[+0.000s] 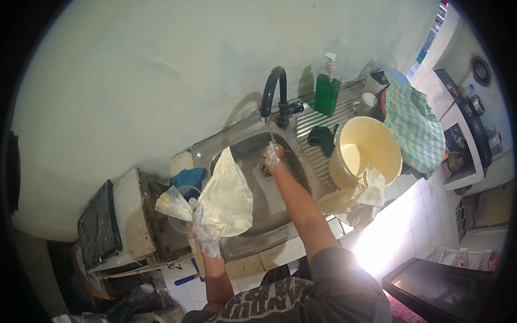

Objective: The person washes a light-colored cloth in a sink by applying soap, rubbing the fabric against itself to create lather, and rinsing it under running water.

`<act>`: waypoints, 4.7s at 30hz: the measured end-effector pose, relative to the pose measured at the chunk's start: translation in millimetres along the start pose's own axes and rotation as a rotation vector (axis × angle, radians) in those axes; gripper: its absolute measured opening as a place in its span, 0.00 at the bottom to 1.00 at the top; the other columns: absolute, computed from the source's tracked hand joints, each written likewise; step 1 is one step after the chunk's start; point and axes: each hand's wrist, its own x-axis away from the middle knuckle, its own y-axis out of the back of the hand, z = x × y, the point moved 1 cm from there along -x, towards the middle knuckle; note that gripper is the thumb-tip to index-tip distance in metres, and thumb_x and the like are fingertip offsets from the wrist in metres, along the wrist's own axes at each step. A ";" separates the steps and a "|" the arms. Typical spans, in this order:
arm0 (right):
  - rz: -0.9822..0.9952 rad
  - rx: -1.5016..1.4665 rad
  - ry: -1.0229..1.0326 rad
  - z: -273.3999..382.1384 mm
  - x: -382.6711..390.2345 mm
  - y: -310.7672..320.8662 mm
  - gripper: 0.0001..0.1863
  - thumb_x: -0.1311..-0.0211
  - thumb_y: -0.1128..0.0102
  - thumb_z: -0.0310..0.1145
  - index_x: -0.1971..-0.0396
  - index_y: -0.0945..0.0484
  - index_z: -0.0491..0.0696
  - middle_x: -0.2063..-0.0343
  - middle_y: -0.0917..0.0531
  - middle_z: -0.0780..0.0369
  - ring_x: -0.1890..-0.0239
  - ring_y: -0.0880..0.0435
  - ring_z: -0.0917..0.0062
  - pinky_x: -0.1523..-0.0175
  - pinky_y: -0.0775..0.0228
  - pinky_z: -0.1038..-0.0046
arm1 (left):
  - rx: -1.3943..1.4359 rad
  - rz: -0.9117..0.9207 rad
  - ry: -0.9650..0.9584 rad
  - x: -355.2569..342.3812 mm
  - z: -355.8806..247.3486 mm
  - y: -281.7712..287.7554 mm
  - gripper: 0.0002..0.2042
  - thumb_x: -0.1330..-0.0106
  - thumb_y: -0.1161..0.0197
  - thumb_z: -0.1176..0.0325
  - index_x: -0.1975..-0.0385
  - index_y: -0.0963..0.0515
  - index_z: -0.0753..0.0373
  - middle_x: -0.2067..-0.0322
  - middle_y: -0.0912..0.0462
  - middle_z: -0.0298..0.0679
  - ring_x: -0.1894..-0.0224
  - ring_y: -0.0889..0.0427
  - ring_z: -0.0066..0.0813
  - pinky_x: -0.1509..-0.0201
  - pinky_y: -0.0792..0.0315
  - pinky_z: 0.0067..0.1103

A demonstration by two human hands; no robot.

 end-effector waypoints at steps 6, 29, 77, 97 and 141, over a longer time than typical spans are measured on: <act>0.321 -0.279 -0.221 5.1 10.9 9.7 0.15 0.41 0.59 0.40 0.85 0.34 0.51 0.90 0.35 0.65 0.88 0.35 0.75 0.81 0.36 0.64 | -0.002 0.120 -0.074 5.2 -6.3 18.6 0.16 0.41 0.50 0.73 0.52 0.33 0.61 0.54 0.30 0.38 0.48 0.33 0.31 0.44 0.37 0.31; 0.448 -0.210 -0.248 15.9 20.8 25.9 0.12 0.41 0.55 0.31 0.57 0.39 0.46 0.66 0.30 0.53 0.70 0.25 0.64 0.61 0.25 0.62 | 0.082 -0.058 0.086 6.2 -6.6 -1.1 0.11 0.44 0.47 0.76 0.61 0.33 0.60 0.60 0.28 0.41 0.55 0.28 0.34 0.51 0.31 0.30; 0.708 0.172 0.196 65.9 122.7 35.2 0.10 0.38 0.58 0.33 0.67 0.28 0.45 0.72 0.24 0.66 0.72 0.27 0.82 0.65 0.35 0.80 | -0.007 0.078 0.203 -14.5 18.5 -3.0 0.16 0.43 0.45 0.73 0.54 0.34 0.63 0.59 0.27 0.41 0.55 0.27 0.33 0.52 0.30 0.27; 0.830 0.642 0.270 81.0 164.0 30.8 0.18 0.44 0.46 0.49 0.72 0.25 0.47 0.73 0.24 0.68 0.69 0.28 0.85 0.64 0.37 0.79 | 0.108 0.161 0.187 -56.7 49.7 -5.7 0.05 0.41 0.48 0.71 0.65 0.32 0.57 0.62 0.25 0.42 0.59 0.24 0.35 0.55 0.28 0.29; 0.572 0.461 0.647 123.6 115.7 61.2 0.10 0.44 0.44 0.33 0.73 0.22 0.41 0.80 0.21 0.66 0.75 0.28 0.87 0.68 0.35 0.81 | -0.135 0.031 0.149 -145.5 80.5 20.7 0.12 0.44 0.45 0.67 0.63 0.28 0.67 0.67 0.23 0.42 0.64 0.23 0.32 0.58 0.27 0.25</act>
